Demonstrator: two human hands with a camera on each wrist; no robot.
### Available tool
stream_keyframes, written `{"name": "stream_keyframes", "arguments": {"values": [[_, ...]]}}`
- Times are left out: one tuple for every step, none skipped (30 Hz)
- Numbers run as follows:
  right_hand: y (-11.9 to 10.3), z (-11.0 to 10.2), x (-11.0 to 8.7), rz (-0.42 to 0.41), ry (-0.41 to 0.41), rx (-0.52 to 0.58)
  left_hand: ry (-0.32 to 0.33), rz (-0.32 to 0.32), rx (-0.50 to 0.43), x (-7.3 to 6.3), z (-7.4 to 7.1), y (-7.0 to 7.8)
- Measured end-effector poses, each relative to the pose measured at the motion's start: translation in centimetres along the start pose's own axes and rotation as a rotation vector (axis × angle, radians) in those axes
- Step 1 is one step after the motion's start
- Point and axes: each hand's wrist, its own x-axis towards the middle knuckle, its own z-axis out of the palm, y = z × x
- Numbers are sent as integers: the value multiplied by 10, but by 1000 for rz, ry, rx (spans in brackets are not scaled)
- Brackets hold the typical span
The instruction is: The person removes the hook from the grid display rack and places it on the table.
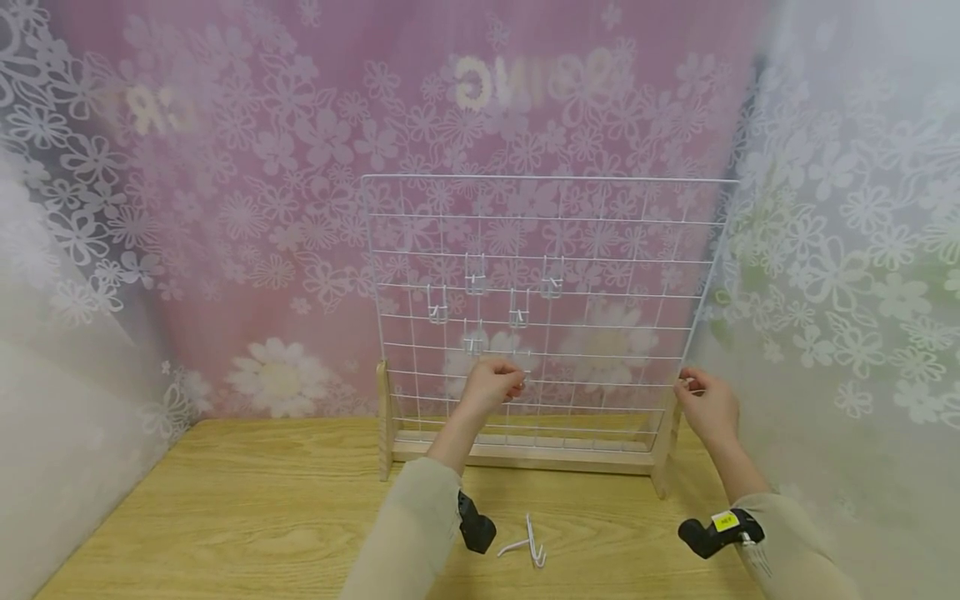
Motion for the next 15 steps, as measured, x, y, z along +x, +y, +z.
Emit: {"name": "stream_keyframes", "arguments": {"values": [[0, 0, 0, -2, 1, 0, -2, -10, -9, 0, 0, 0], [0, -1, 0, -2, 1, 0, -2, -19, -14, 0, 0, 1], [0, -1, 0, -2, 0, 0, -4, -27, -20, 1, 0, 1], [0, -1, 0, -1, -1, 0, -6, -32, -26, 1, 0, 1], [0, -1, -1, 1, -3, -1, -7, -40, -33, 1, 0, 2], [0, -2, -1, 2, -2, -1, -9, -47, -44, 1, 0, 2], [0, -2, -1, 3, -1, -3, -10, -56, -56, 1, 0, 3], [0, -1, 0, 4, 1, -2, -8, -61, -65, 1, 0, 3], [0, -1, 0, 3, 1, -3, -7, -68, -75, 1, 0, 4], [0, -1, 0, 2, 1, -4, -4, -75, -86, 1, -1, 4], [0, -1, 0, 2, 1, -3, -2, -83, -97, 0, -1, 5], [-1, -1, 0, 2, 2, -1, 1, -91, -108, 0, 0, 5], [-1, -2, 0, 3, 0, 1, 4, -94, -117, 0, 0, 6], [-1, -2, 0, 6, -2, 3, 5, -96, -125, 0, 0, 6], [-1, -2, 0, 7, -6, 2, 5, -103, -134, 1, 0, 6]]}}
